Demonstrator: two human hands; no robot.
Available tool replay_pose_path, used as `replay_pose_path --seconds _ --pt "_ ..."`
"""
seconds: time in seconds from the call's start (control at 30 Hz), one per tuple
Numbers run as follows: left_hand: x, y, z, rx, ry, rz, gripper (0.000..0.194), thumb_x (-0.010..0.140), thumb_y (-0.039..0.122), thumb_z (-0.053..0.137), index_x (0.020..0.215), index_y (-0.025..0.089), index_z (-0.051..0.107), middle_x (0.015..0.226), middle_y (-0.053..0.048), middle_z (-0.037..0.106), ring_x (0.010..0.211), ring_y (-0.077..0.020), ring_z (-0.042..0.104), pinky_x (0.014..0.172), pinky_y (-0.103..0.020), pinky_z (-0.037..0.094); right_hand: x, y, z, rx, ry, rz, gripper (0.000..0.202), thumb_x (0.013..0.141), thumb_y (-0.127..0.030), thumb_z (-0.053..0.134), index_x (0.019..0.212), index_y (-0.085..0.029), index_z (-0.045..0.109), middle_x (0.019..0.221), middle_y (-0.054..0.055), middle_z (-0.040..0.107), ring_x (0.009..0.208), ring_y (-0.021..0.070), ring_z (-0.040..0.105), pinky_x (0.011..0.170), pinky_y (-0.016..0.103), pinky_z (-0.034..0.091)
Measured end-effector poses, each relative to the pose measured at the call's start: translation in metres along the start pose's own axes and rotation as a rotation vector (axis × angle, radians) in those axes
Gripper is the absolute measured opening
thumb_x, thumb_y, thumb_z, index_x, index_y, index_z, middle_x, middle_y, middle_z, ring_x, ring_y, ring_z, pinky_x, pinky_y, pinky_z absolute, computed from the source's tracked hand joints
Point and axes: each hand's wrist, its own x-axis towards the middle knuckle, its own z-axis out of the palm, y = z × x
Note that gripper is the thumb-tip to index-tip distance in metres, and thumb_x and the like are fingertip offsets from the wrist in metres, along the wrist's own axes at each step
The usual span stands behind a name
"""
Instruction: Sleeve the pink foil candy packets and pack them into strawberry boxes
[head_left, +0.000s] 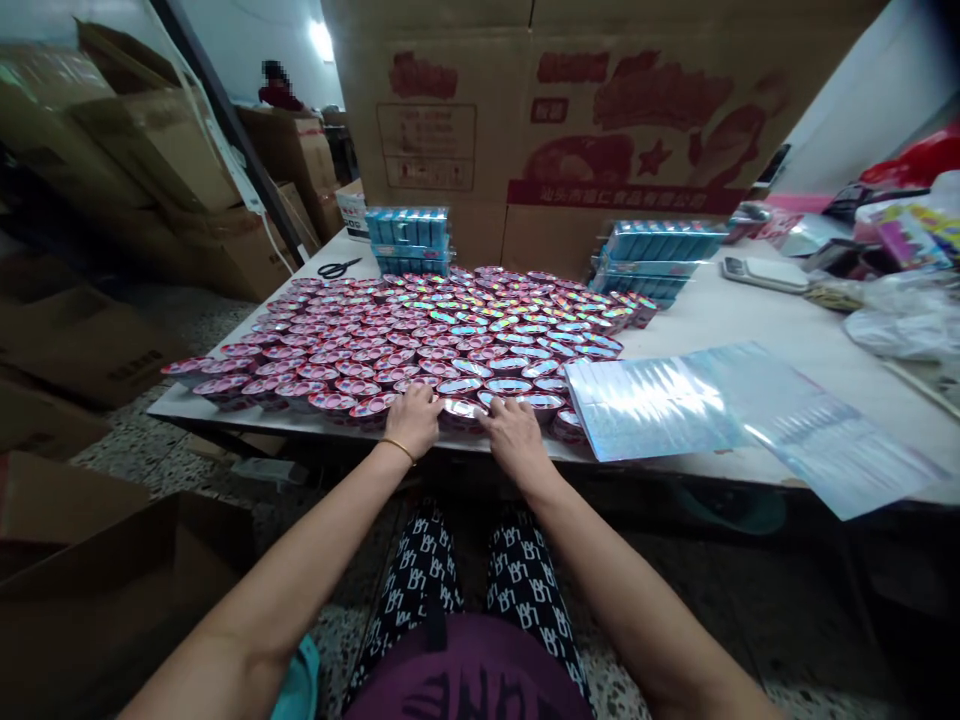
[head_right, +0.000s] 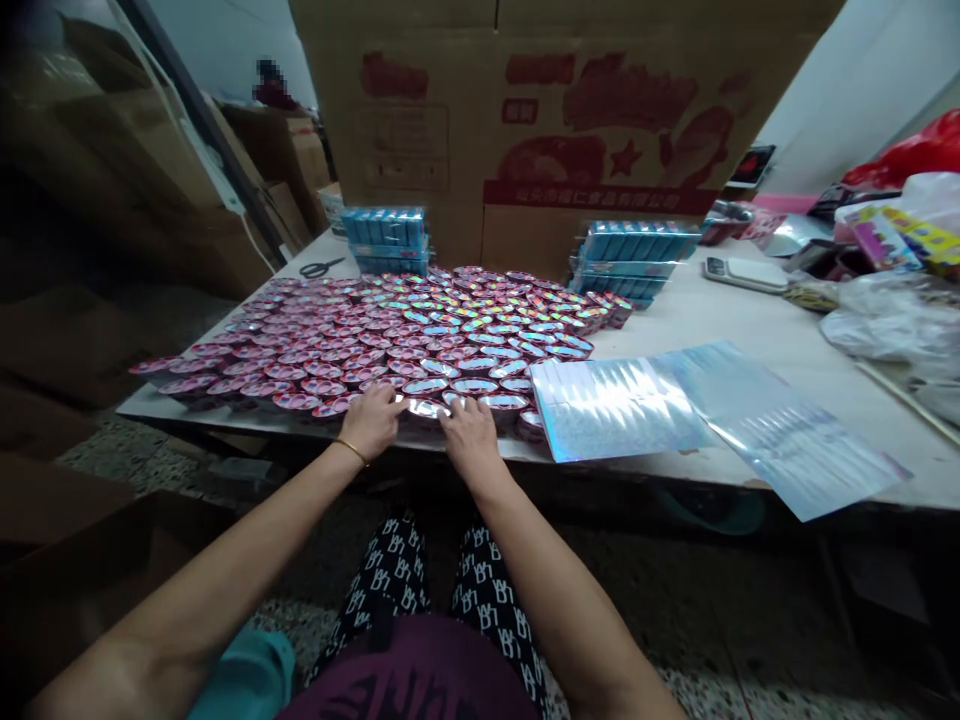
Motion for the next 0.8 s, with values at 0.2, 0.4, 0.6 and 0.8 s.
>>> replay_pose_path --seconds 0.2,0.4,0.6,0.8 --pt "0.026 0.026 -0.005 -0.276 0.115 0.075 0.028 0.083 0.023 0.04 0.097 0.023 0.064 0.088 -0.006 0.058 0.086 -0.0173 0.051 0.08 -0.03 0.04 -0.027 0.087 -0.02 0.227 0.223 0.104 0.033 0.082 -0.015 0.042 0.108 -0.024 0.06 0.102 0.007 0.057 0.09 0.0186 0.051 0.078 0.031 0.037" --pt "0.096 0.14 0.007 -0.429 0.153 0.262 0.043 0.081 0.043 0.047 0.116 0.018 0.051 0.111 -0.009 0.056 0.104 -0.0208 0.048 0.09 -0.033 0.036 -0.047 0.245 -0.045 0.143 0.325 0.31 0.029 0.081 -0.015 0.044 0.102 -0.016 0.064 0.103 0.012 0.06 0.093 0.0228 0.054 0.085 0.037 0.039" --pt "0.167 0.206 0.026 -0.33 -0.173 0.114 0.049 0.069 0.042 0.062 0.113 0.023 0.052 0.111 -0.008 0.056 0.109 -0.0273 0.044 0.088 -0.041 0.034 -0.011 0.278 -0.024 0.095 0.116 0.225 0.027 0.077 -0.021 0.056 0.102 -0.024 0.065 0.107 0.007 0.06 0.095 0.022 0.052 0.084 0.033 0.04" --pt "0.173 0.21 0.042 -0.436 -0.141 0.008 0.023 0.073 0.028 0.058 0.095 0.024 0.061 0.103 -0.003 0.06 0.1 -0.021 0.051 0.085 -0.033 0.035 -0.019 0.276 0.0 0.011 0.139 0.118 0.027 0.085 -0.024 0.044 0.103 -0.024 0.064 0.106 0.006 0.06 0.092 0.019 0.051 0.081 0.029 0.041"
